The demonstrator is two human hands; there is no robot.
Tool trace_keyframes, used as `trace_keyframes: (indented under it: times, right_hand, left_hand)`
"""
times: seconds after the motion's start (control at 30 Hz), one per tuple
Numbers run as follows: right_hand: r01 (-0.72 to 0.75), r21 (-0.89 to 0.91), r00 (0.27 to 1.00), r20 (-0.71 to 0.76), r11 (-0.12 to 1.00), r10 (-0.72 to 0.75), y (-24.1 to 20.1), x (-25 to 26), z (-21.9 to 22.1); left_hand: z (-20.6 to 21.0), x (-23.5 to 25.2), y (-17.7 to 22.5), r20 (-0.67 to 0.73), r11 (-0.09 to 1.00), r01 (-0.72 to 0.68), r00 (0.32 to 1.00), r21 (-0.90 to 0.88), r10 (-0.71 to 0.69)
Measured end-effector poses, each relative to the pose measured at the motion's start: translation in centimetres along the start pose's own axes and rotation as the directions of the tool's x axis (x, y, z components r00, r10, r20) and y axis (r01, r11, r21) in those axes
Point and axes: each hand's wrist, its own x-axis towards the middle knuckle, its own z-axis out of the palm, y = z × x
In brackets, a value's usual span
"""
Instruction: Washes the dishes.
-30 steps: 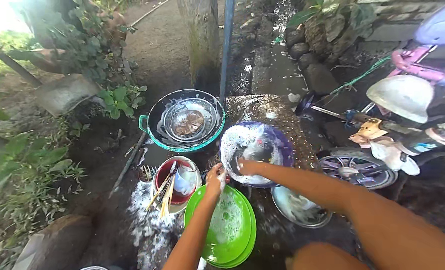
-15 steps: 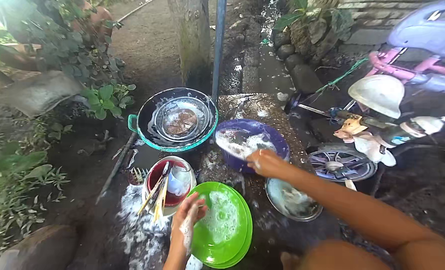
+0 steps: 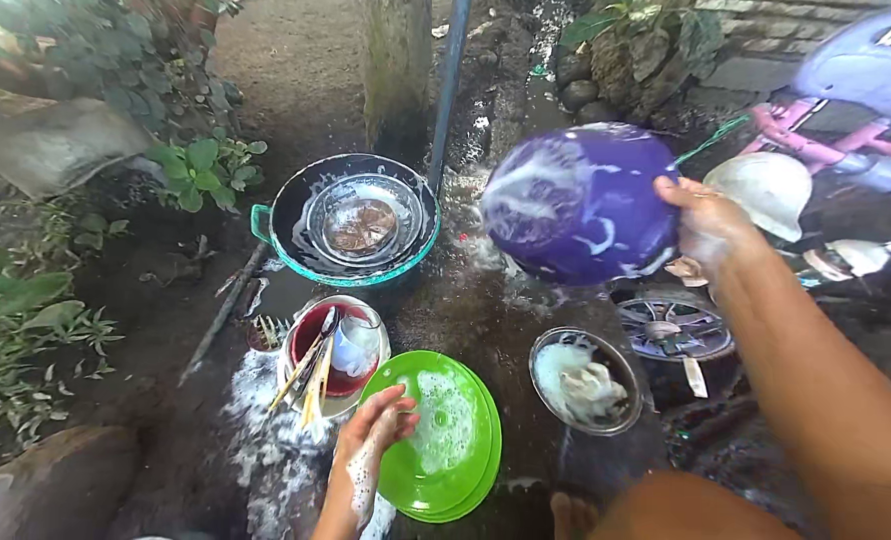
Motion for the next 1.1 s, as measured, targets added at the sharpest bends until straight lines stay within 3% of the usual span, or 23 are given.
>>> trace_keyframes:
  times: [0.07,0.13,0.2,0.23,0.3,0.33,0.4,0.47,0.5,0.53,0.57,0.63,0.7,0.73,0.8,0.87,0.97,1.1]
  right_hand:
    - [0.055,-0.031,0.998,-0.009,0.998,-0.055,-0.7,-0.8,-0.1]
    - [0.179,-0.328,0.984,0.077,0.928,-0.162,-0.6,-3.2,1.7]
    - [0.378,-0.585,0.917,0.34,0.718,-0.206,1.2,-5.6,4.8]
    - [0.464,-0.663,0.867,0.475,0.587,-0.149,2.9,-6.6,6.5]
    - [0.592,-0.687,0.758,0.653,0.421,0.0,6.6,-8.9,8.6]
    - [0.657,-0.635,0.713,0.699,0.405,-0.059,7.8,-10.2,8.7]
    - [0.732,-0.525,0.668,0.679,0.434,-0.306,8.8,-12.9,7.0]
    - [0.648,-0.581,0.758,0.556,0.492,-0.341,9.2,-15.4,3.9]
    - [0.546,-0.67,0.832,0.507,0.502,-0.227,9.7,-16.0,2.4]
    - [0.4,-0.761,0.889,0.458,0.51,-0.012,10.6,-16.1,1.2]
    - [0.264,-0.83,0.893,0.402,0.491,0.2,12.2,-15.9,0.4]
    - [0.147,-0.877,0.843,0.353,0.457,0.406,16.1,-15.8,0.3]
    - [0.145,-0.869,0.792,0.388,0.473,0.471,17.6,-16.4,1.7]
    - [0.132,-0.834,0.773,0.425,0.536,0.471,18.0,-16.6,2.0]
    - [-0.077,-0.691,0.762,0.424,0.719,0.489,16.9,-15.7,1.2]
    - [-0.275,-0.498,0.811,0.339,0.822,0.477,12.5,-14.4,-0.2]
    - [-0.148,-0.423,0.898,0.321,0.894,0.301,5.4,-11.8,0.8]
    - [0.056,-0.451,0.988,0.156,0.891,0.017,5.0,-3.5,7.8]
  left_hand:
    - [0.6,0.7,0.5,0.027,1.0,-0.003,1.0,0.018,0.003]
    - [1.8,1.9,1.0,0.061,0.999,0.001,0.998,0.051,-0.004]
    - [3.4,3.4,1.6,0.085,0.997,0.033,0.996,0.073,-0.039]
    - [4.4,4.4,1.7,0.087,0.995,0.062,0.994,0.079,-0.069]
    - [6.4,6.5,1.6,0.076,0.99,0.109,0.99,0.093,-0.116]
    - [7.3,7.7,1.3,0.072,0.988,0.115,0.99,0.101,-0.123]
    - [8.7,9.9,0.5,0.05,0.989,0.116,0.991,0.096,-0.121]
    - [10.2,11.4,-0.4,0.003,0.987,0.145,0.989,0.071,-0.146]
    - [10.9,12.1,-0.7,-0.013,0.985,0.166,0.986,0.044,-0.165]
    - [11.7,12.9,-1.0,-0.045,0.982,0.187,0.981,0.009,-0.187]
    - [12.4,13.6,-1.5,-0.097,0.976,0.215,0.971,-0.041,-0.218]
    - [14.0,14.9,-2.5,-0.195,0.94,0.3,0.924,-0.161,-0.328]
    - [15.1,16.2,-3.7,-0.166,0.859,0.424,0.861,-0.288,-0.481]
    - [15.4,16.5,-4.4,-0.111,0.815,0.476,0.838,-0.33,-0.535]
    - [16.1,16.9,-4.6,-0.021,0.772,0.509,0.83,-0.38,-0.558]
    - [16.8,16.9,-3.4,-0.008,0.789,0.481,0.852,-0.382,-0.524]
    - [16.6,15.4,-2.3,-0.006,0.878,0.427,0.899,-0.217,-0.439]
    - [17.2,12.4,0.4,0.04,0.943,0.331,0.943,-0.037,-0.33]
